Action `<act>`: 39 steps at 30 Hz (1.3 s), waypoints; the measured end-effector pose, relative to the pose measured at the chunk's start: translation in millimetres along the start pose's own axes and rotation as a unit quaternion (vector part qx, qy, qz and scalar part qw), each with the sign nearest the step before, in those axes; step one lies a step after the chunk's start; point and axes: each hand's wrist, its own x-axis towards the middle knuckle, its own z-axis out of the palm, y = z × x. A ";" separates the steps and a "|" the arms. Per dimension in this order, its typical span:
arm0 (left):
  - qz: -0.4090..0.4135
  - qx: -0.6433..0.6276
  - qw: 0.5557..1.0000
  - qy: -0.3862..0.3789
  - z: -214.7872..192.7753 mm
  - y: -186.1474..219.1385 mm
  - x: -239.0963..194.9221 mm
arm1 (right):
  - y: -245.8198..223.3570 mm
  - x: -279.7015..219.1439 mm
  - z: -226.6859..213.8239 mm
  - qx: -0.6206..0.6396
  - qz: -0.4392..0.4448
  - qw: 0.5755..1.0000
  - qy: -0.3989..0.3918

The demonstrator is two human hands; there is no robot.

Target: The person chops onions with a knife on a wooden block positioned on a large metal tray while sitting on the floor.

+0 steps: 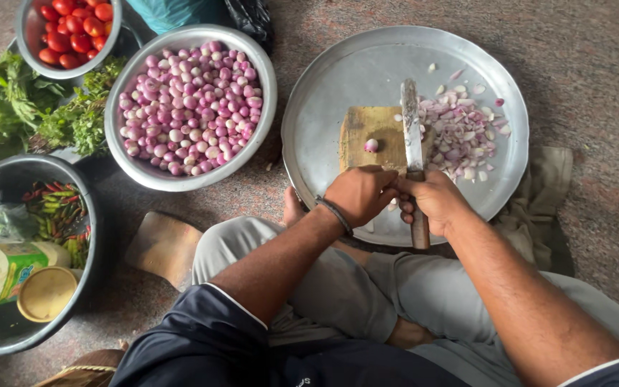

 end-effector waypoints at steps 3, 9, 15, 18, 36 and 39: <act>-0.023 0.038 0.999 -0.008 2.2 3.3 -6.0 | 2.6 -0.7 -1.5 0.012 0.054 0.998 0.006; -0.162 0.130 0.977 -0.044 -2.6 -30.8 -7.4 | -8.3 -15.6 4.0 0.057 0.050 0.996 -0.054; -0.442 0.292 0.842 -0.104 -78.8 -144.1 -29.7 | -18.8 -15.5 -4.5 -0.035 -0.033 0.999 0.009; -0.526 0.280 0.798 -0.094 -96.8 -144.3 -26.4 | -16.9 -11.7 -12.0 -0.080 -0.073 0.993 0.042; -0.160 0.127 0.979 -0.017 21.9 -69.3 67.9 | 33.0 -7.3 4.6 -0.622 -0.094 0.763 0.145; -0.160 0.069 0.985 -0.005 16.5 -72.8 67.2 | 29.5 -7.4 5.5 -0.626 -0.106 0.759 0.143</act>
